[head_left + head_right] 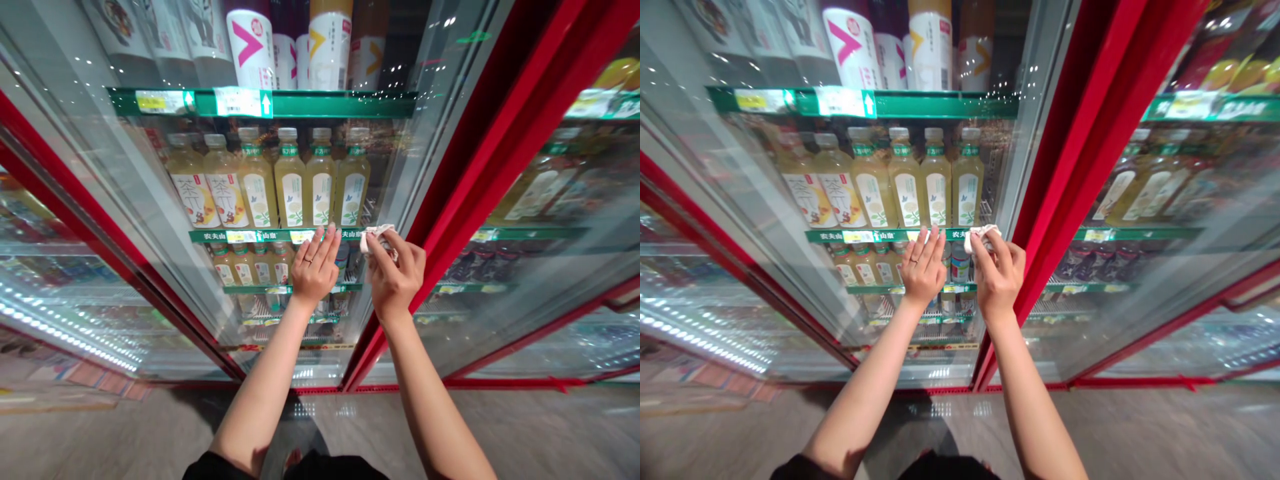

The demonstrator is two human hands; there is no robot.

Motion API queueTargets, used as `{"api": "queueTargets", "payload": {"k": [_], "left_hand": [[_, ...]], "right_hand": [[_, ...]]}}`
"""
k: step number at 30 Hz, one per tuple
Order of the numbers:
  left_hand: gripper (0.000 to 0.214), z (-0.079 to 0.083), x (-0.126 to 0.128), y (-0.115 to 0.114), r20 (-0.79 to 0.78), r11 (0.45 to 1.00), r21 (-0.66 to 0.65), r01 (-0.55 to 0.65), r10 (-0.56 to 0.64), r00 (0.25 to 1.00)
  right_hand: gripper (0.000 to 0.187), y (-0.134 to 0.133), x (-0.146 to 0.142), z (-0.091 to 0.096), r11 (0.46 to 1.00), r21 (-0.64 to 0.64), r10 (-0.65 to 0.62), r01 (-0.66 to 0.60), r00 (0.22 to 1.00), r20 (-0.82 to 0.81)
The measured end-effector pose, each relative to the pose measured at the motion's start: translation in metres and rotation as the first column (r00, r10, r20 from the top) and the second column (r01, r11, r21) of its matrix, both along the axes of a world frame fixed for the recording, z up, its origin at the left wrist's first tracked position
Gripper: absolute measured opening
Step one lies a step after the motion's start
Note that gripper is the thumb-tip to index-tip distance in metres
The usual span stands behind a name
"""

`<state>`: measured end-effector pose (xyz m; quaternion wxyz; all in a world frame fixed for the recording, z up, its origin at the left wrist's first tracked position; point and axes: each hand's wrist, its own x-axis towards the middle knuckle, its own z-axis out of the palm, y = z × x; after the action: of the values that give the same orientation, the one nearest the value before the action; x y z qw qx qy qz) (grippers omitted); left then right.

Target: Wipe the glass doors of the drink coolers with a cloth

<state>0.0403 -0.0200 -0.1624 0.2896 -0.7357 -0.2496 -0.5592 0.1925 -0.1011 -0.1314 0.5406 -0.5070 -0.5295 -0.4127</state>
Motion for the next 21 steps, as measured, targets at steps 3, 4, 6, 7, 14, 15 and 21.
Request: {"api": "queueTargets", "payload": {"k": [3,4,6,7,14,15,21], "left_hand": [[0.079,0.0,0.0,0.0,-0.008,1.0,0.004,-0.004,0.004,1.0],[0.08,0.0,0.0,-0.001,-0.011,1.0,-0.002,-0.005,0.005,1.0],[0.079,0.001,0.0,-0.001,-0.013,1.0,-0.004,-0.021,0.021,1.0],[0.078,0.001,0.0,-0.001,-0.012,1.0,0.003,-0.031,0.031,0.999],[0.074,0.006,-0.001,-0.003,0.001,0.999,0.038,-0.024,0.024,1.0],[0.075,0.006,-0.001,-0.003,0.008,0.999,0.046,-0.013,0.013,1.0],[0.077,0.007,0.0,-0.003,0.019,0.999,0.037,0.026,-0.027,0.999]], "right_hand": [[0.043,0.0,0.004,-0.003,0.994,0.052,-0.093,0.097,0.993,-0.068],[0.041,0.002,0.004,-0.001,0.99,0.074,-0.111,0.119,0.989,-0.1],[0.041,0.007,-0.001,0.006,0.985,0.124,-0.103,0.119,0.986,-0.132],[0.044,0.009,-0.006,0.009,0.985,0.139,-0.086,0.104,0.988,-0.13],[0.071,-0.002,-0.023,-0.009,0.997,-0.081,-0.024,0.019,0.998,-0.059],[0.071,-0.003,-0.021,-0.013,0.997,-0.066,-0.038,0.034,0.997,-0.066],[0.076,-0.003,-0.024,-0.011,0.982,-0.184,-0.054,0.035,0.994,-0.096]]}}
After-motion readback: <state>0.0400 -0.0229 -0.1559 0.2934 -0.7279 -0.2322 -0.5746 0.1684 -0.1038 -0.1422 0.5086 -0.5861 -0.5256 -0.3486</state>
